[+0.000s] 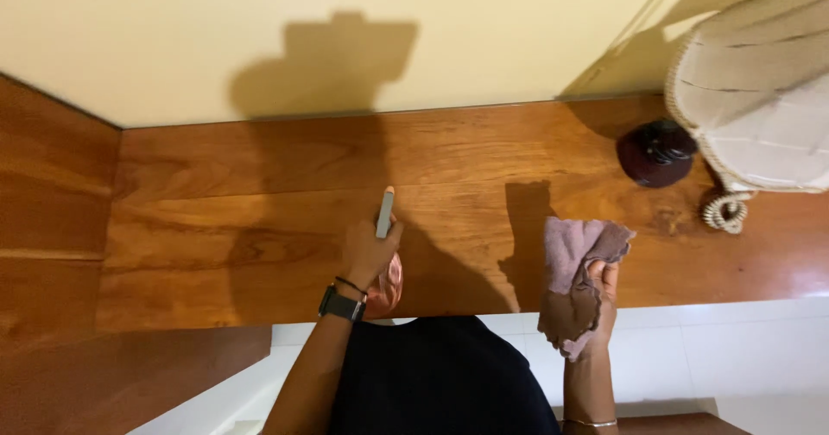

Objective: Wiping a wooden desk surface using a cloth and a spray cleaner.

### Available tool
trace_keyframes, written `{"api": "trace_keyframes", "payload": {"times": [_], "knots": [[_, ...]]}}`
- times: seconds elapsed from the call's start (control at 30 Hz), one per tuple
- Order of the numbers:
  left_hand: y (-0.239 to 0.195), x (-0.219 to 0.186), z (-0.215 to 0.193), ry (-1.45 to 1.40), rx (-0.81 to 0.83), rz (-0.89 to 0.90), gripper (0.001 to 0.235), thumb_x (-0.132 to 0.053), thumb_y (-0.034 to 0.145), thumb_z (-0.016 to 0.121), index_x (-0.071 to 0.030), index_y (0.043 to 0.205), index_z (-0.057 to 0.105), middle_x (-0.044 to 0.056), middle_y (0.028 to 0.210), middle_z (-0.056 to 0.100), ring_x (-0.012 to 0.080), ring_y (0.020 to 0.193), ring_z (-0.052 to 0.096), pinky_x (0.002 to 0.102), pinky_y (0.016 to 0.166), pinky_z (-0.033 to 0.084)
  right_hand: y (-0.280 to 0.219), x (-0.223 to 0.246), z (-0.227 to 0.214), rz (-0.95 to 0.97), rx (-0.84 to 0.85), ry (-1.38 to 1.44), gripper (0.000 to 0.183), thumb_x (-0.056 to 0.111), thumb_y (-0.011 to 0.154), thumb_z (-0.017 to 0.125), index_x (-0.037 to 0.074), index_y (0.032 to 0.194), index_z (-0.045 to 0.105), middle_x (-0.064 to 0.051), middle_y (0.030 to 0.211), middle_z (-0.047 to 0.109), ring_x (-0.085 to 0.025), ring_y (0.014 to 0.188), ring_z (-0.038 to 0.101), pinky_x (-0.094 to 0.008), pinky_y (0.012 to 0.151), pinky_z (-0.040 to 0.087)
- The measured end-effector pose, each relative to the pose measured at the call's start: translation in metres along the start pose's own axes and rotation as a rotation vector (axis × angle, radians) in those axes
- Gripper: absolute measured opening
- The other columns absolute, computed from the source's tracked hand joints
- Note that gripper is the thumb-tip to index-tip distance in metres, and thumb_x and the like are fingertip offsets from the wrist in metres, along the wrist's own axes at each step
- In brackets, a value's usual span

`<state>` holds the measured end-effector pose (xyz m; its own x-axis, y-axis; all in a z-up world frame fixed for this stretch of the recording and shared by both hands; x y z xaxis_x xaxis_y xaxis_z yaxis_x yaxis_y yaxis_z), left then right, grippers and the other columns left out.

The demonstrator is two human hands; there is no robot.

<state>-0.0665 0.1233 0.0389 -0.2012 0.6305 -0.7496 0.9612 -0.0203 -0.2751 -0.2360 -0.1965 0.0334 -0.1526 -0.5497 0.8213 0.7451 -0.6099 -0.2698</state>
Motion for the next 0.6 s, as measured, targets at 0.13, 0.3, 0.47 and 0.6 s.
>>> {"api": "trace_keyframes", "payload": {"times": [0.13, 0.3, 0.47, 0.6], "knots": [[0.024, 0.032, -0.038, -0.025, -0.032, -0.097, 0.039, -0.043, 0.087, 0.061, -0.007, 0.088, 0.077, 0.010, 0.064, 0.073, 0.0296, 0.057, 0.072, 0.040, 0.056, 0.053, -0.009, -0.026, -0.002, -0.005, 0.031, 0.031, 0.027, 0.016, 0.110, 0.050, 0.016, 0.137, 0.055, 0.003, 0.116, 0.064, -0.005, 0.101, 0.062, -0.020, 0.092, 0.048], [0.064, 0.089, -0.067, -0.308, 0.028, -0.175, 0.020, -0.022, 0.085, 0.059, -0.004, 0.082, 0.067, 0.007, 0.063, 0.063, 0.0237, 0.050, 0.063, 0.035, 0.049, 0.050, -0.033, -0.048, 0.017, -0.007, -0.013, -0.032, 0.020, 0.019, 0.109, 0.055, 0.021, 0.129, 0.056, 0.006, 0.117, 0.063, -0.005, 0.101, 0.060, -0.021, 0.090, 0.048], [0.078, 0.120, -0.115, -0.491, 0.122, -0.392, 0.021, -0.023, 0.090, 0.064, -0.004, 0.080, 0.066, 0.004, 0.065, 0.060, 0.0184, 0.052, 0.069, 0.026, 0.046, 0.046, -0.064, -0.064, 0.059, -0.032, -0.050, -0.134, 0.039, 0.015, 0.111, 0.046, 0.023, 0.148, 0.050, 0.008, 0.130, 0.060, -0.001, 0.112, 0.059, -0.018, 0.102, 0.046], [0.092, 0.162, -0.156, -0.388, 0.045, -0.334, 0.036, -0.034, 0.089, 0.063, 0.000, 0.079, 0.068, 0.008, 0.065, 0.065, 0.0228, 0.057, 0.072, 0.031, 0.052, 0.050, -0.078, -0.080, 0.088, -0.305, 0.027, -0.951, 0.025, 0.016, 0.112, 0.043, 0.006, 0.134, 0.050, -0.004, 0.118, 0.060, -0.011, 0.106, 0.058, -0.023, 0.105, 0.043]]}}
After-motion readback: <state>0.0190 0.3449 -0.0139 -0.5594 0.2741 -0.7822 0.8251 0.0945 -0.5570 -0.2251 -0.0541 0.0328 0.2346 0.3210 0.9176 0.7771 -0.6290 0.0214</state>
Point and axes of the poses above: each hand's wrist, its own y-axis towards the middle knuckle, its own z-axis out of the palm, x = y × z, the point moved 1 cm from there along y, towards the middle knuckle
